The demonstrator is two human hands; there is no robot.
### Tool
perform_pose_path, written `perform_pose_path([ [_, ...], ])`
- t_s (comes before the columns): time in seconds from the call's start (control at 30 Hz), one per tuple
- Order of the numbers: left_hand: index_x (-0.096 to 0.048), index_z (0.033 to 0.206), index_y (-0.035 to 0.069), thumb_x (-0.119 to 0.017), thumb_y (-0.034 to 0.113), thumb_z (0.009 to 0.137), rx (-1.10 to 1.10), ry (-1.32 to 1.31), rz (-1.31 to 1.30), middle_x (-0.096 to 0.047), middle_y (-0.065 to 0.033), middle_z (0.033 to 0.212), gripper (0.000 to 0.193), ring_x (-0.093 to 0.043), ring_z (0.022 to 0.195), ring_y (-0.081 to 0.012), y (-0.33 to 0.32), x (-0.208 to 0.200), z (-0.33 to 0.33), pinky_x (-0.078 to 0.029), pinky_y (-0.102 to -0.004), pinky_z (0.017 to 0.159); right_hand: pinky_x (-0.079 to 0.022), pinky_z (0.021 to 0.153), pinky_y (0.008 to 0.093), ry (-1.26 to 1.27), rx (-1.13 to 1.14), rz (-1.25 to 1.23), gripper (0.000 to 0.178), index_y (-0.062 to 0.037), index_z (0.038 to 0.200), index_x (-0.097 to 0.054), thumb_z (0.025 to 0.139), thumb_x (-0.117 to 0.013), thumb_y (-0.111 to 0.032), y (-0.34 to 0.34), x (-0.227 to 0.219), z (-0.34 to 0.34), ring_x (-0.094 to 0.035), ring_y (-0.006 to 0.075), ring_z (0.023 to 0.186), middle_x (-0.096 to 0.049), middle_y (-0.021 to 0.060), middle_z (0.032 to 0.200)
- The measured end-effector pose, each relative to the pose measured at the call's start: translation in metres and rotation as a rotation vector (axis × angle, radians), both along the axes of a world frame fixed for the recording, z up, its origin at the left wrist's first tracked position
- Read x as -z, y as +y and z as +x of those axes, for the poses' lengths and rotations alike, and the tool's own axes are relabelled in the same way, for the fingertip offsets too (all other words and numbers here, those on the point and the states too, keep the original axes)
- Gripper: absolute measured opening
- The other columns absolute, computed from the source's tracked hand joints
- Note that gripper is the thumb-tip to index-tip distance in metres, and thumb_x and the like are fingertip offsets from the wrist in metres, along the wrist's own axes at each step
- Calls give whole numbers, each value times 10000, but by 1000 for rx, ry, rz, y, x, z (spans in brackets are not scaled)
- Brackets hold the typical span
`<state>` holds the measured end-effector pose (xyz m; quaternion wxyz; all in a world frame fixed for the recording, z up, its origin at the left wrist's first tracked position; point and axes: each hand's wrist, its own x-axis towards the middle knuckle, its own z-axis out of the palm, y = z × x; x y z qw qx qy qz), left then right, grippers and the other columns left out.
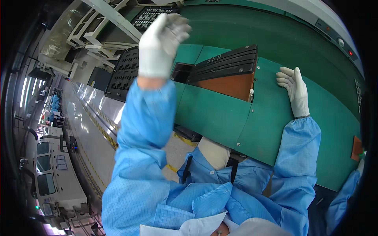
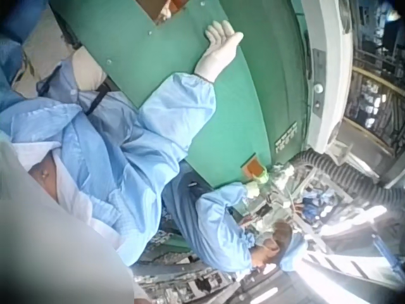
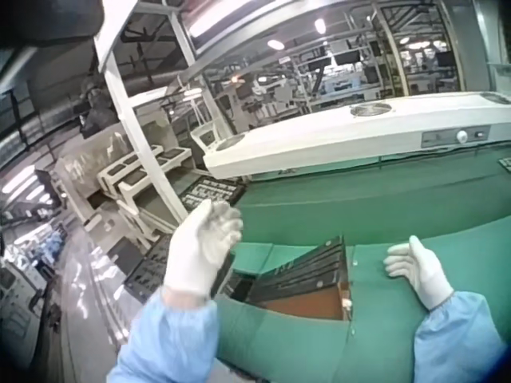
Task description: Picking up printed circuit boards from a tray and placing them onto an assembly line conveyor.
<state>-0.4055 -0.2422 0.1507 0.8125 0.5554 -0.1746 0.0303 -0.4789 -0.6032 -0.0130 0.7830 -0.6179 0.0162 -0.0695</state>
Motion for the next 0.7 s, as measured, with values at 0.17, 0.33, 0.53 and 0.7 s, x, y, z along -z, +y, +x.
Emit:
perform_pose_path([
  [0.17,-516,1318,-14,-433,280,1046,-256,604,-126,-605,-182,1296,409,-573,1209,-369,75,46,181,-454,-541,1024,-512,899,317,30,-43,-45,634,101,1290,-552,1078,-370,-469,5,8,15,-631,186,974,-655,167,1111],
  [0.33,-558,1323,9,-517,274,1016,719,-17,176,-597,-181,1343,408,-566,1234,-386,120,57,338,-438,-549,1047,-513,906,339,-63,-84,-76,583,105,1267,-562,1091,-366,-416,13,4,13,-632,202,977,-661,172,1102],
  [0.53,-625,1249,25,-623,258,958,1425,-521,397,-620,-180,1310,372,-593,1177,-382,153,154,437,-460,-534,1010,-514,911,341,24,-36,-126,452,102,1225,-591,1078,-406,-283,11,-1,9,-642,207,963,-671,176,1093],
  [0.7,-672,1162,44,-692,246,902,1469,-561,605,-652,-178,1241,330,-625,1095,-369,166,179,454,-485,-520,962,-514,899,330,45,-25,-307,386,78,1191,-620,1050,-466,-247,9,-13,6,-652,201,942,-692,164,1057],
])
